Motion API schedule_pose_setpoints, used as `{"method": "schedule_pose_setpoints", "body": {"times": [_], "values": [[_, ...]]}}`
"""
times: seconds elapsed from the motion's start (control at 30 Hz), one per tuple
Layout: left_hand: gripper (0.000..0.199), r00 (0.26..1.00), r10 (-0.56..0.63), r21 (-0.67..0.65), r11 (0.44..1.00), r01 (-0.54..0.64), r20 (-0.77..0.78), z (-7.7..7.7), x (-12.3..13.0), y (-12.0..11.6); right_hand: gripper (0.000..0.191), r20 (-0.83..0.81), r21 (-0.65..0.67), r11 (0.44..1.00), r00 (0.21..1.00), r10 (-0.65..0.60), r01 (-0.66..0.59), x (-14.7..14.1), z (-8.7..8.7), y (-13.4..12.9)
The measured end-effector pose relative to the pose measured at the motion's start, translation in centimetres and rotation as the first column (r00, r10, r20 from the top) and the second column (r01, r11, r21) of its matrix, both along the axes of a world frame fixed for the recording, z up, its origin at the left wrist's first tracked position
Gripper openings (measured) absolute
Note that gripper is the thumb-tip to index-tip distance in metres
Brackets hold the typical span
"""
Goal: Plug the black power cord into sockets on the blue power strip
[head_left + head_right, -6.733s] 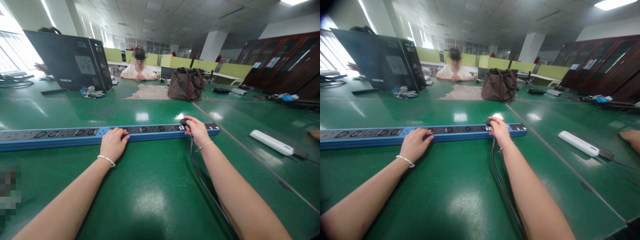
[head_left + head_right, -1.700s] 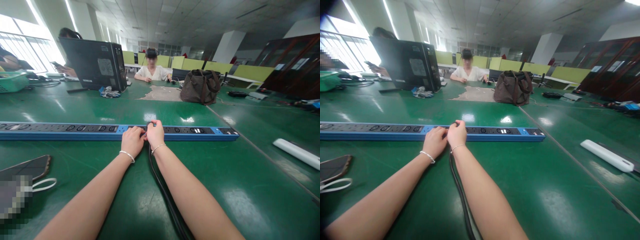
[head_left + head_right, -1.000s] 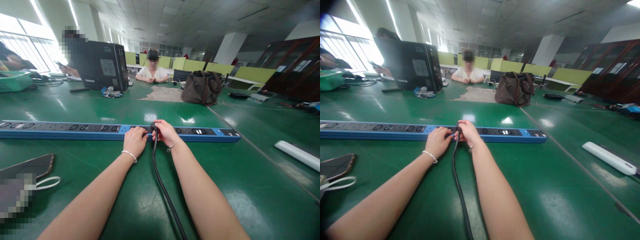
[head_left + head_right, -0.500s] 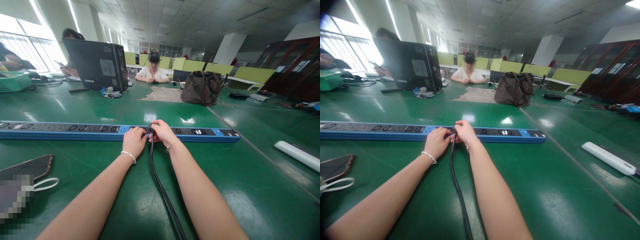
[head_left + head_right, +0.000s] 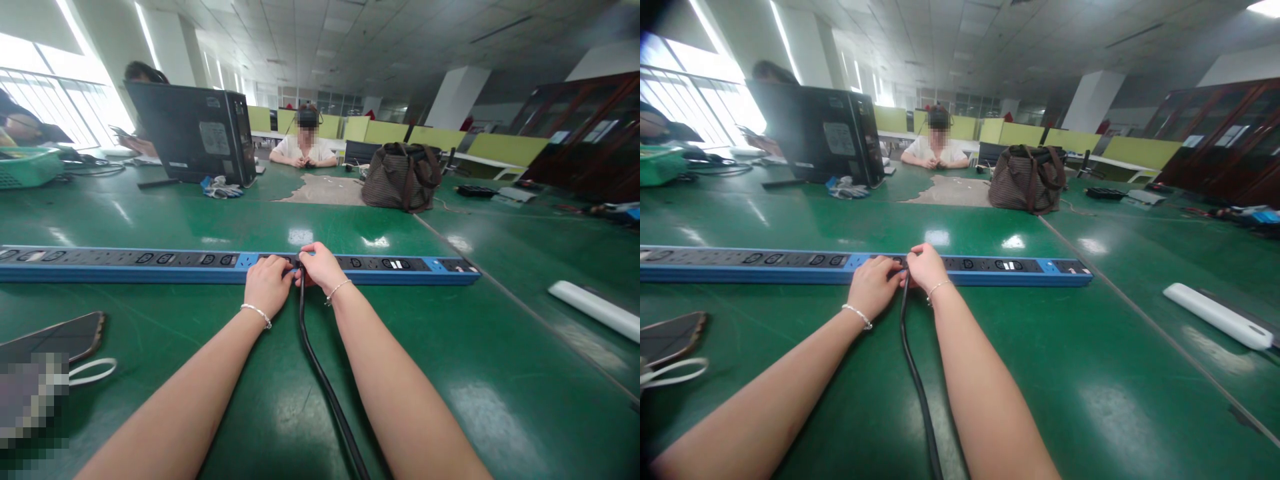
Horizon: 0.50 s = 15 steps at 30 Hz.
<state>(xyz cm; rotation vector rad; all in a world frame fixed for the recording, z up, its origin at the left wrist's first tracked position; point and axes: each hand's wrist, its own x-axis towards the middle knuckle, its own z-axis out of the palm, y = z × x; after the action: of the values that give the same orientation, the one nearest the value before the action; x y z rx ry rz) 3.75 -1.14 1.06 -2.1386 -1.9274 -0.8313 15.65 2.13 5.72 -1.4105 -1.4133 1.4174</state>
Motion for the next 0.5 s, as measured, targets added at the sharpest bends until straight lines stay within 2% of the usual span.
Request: {"method": "schedule_pose_setpoints", "body": {"times": [0.2, 0.5], "values": [[0.014, 1.0, 0.003, -0.004, 1.0, -0.003, 0.009, -0.13, 0.01, 0.06, 0.023, 0.047, -0.017, 0.997, 0.996, 0.071, -0.071, 0.74, 0.2, 0.11], [0.015, 1.0, -0.003, -0.014, 1.0, 0.003, 0.019, -0.05, 0.03, -0.01, 0.027, 0.131, -0.016, 0.998, 0.989, 0.07, -0.068, 0.62, 0.37, 0.61]]}}
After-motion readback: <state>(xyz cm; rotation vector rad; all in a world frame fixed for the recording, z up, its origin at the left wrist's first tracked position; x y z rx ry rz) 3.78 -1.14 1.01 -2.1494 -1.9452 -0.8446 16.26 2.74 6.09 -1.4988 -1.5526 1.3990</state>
